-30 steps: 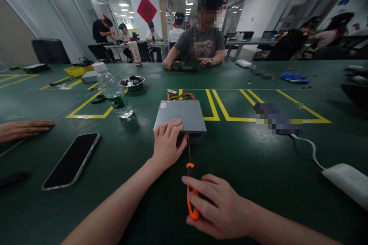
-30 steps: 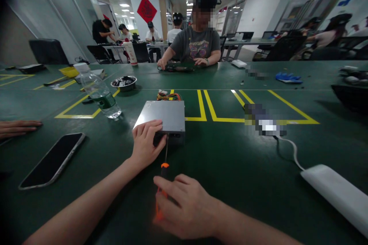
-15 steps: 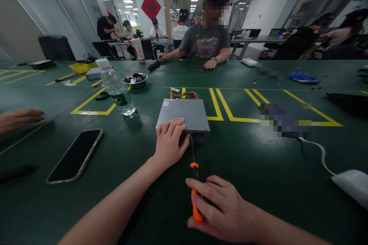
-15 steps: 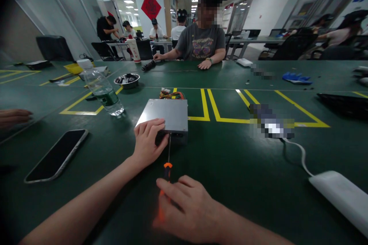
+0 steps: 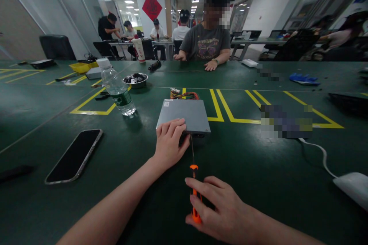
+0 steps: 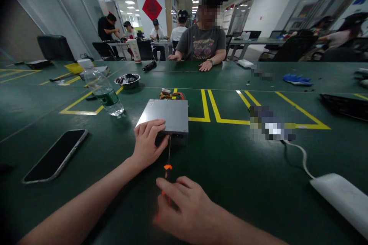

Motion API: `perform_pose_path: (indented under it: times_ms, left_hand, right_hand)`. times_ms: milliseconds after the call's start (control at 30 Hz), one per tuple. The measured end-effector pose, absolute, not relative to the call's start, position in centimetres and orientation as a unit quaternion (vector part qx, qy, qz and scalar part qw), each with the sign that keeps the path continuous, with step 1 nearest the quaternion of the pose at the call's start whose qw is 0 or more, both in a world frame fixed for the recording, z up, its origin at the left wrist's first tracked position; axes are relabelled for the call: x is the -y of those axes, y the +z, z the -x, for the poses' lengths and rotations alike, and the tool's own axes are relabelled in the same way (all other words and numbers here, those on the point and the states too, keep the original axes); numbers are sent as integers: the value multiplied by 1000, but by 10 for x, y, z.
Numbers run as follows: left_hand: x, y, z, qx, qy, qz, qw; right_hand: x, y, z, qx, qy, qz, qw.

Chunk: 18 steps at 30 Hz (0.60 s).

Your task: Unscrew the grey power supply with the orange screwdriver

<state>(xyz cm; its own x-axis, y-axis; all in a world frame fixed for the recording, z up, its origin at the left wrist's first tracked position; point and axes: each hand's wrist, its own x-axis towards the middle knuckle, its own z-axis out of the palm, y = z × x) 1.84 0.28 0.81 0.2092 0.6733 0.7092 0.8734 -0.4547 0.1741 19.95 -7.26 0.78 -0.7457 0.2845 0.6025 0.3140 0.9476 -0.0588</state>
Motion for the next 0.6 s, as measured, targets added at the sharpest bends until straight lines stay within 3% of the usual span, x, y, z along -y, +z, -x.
perform_pose_path:
  times_ms: [200, 433, 600]
  left_hand:
    - [-3, 9, -18, 507, -368, 767, 137]
    - [-3, 8, -18, 508, -371, 764, 139]
    - [-3, 8, -18, 507, -371, 765, 140]
  right_hand:
    - [73, 13, -201, 952, 33, 205, 224]
    - [73, 9, -203, 928, -23, 170, 331]
    - [73, 15, -201, 952, 12, 168, 257]
